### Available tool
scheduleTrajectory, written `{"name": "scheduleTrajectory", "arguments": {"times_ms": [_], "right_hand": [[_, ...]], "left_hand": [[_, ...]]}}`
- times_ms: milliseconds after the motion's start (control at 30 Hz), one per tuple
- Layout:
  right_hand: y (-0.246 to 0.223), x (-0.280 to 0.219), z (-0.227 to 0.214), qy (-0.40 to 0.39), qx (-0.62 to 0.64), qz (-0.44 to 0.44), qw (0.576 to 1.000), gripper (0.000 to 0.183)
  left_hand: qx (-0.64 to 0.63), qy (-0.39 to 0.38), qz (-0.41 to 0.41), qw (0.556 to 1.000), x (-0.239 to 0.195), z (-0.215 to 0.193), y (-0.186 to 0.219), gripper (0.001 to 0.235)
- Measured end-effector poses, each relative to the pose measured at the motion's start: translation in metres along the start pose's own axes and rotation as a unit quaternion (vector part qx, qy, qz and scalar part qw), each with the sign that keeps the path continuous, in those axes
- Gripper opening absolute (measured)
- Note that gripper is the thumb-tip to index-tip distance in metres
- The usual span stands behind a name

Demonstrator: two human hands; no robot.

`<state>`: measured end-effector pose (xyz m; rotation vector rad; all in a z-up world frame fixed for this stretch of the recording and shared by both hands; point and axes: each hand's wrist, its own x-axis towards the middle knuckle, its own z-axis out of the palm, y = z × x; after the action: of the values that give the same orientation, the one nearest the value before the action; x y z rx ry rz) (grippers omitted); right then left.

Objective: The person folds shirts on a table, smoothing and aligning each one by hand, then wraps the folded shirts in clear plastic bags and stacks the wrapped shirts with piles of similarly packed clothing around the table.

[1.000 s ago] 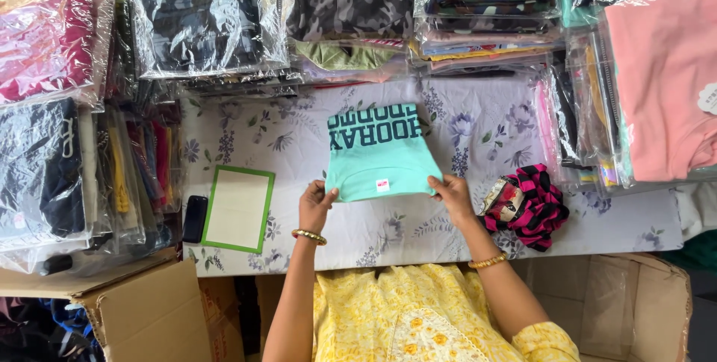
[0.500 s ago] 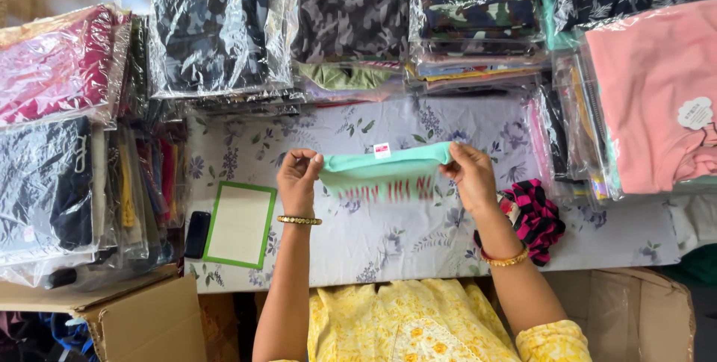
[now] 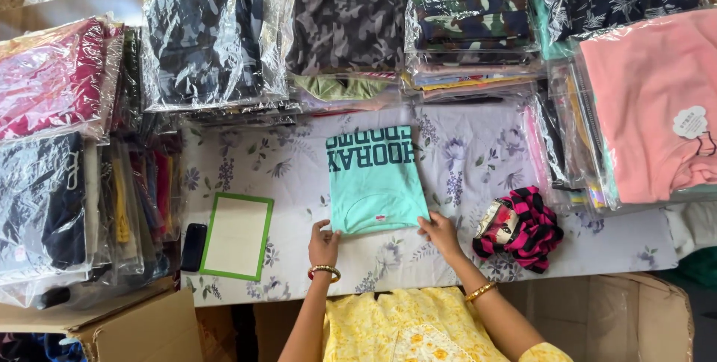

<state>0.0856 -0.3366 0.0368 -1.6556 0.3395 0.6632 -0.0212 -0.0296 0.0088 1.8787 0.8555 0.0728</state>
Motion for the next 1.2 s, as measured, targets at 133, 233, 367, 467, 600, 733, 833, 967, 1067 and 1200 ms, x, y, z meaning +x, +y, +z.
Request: {"name": "scheduleTrajectory", "arguments": {"times_ms": [133, 233, 367, 467, 600, 733, 833, 967, 1067, 1200], "right_hand": [[0.016, 0.012, -0.008, 0.007, -0.026, -0.054, 0.998, 0.028], [0.024, 0.022, -0.012, 0.005, 0.020, -0.074, 0.997, 0.033], [0.036, 0.034, -0.016, -0.009, -0.021, -0.089, 0.996, 0.024], [-0.001, 0.042, -0.017, 0.058, -0.050, -0.117, 0.990, 0.023], [-0.040, 0.093, -0.018, 0.082, -0.046, -0.235, 0.967, 0.023], [-0.057, 0.175, -0.001, 0.113, -0.118, -0.233, 0.959, 0.024], [-0.065, 0.221, 0.014, 0.113, -0.048, -0.214, 0.969, 0.033], [-0.093, 0.224, 0.028, 0.134, -0.071, -0.127, 0.980, 0.038], [-0.102, 0.222, 0.031, 0.146, -0.031, -0.089, 0.985, 0.038], [-0.108, 0.218, 0.030, 0.094, 0.051, -0.055, 0.993, 0.042]], "left_hand": [[0.027, 0.011, 0.005, 1.000, -0.007, -0.009, 0.030, 0.042], [0.030, -0.013, -0.017, 0.999, 0.004, -0.015, 0.045, 0.035], [0.056, -0.047, 0.010, 0.997, 0.018, -0.015, 0.028, 0.034], [0.114, -0.027, 0.070, 0.991, 0.044, -0.008, 0.018, 0.031], [0.030, 0.018, 0.112, 0.993, 0.109, 0.012, 0.038, 0.026], [0.003, 0.056, 0.159, 0.986, 0.182, 0.038, 0.065, 0.031], [-0.002, 0.013, -0.046, 0.999, 0.203, 0.040, 0.109, 0.042], [0.086, 0.016, -0.043, 0.995, 0.227, 0.052, 0.095, 0.046], [0.083, 0.008, -0.047, 0.995, 0.234, 0.056, 0.087, 0.050], [0.008, -0.058, -0.071, 0.996, 0.239, 0.052, 0.087, 0.054]]}}
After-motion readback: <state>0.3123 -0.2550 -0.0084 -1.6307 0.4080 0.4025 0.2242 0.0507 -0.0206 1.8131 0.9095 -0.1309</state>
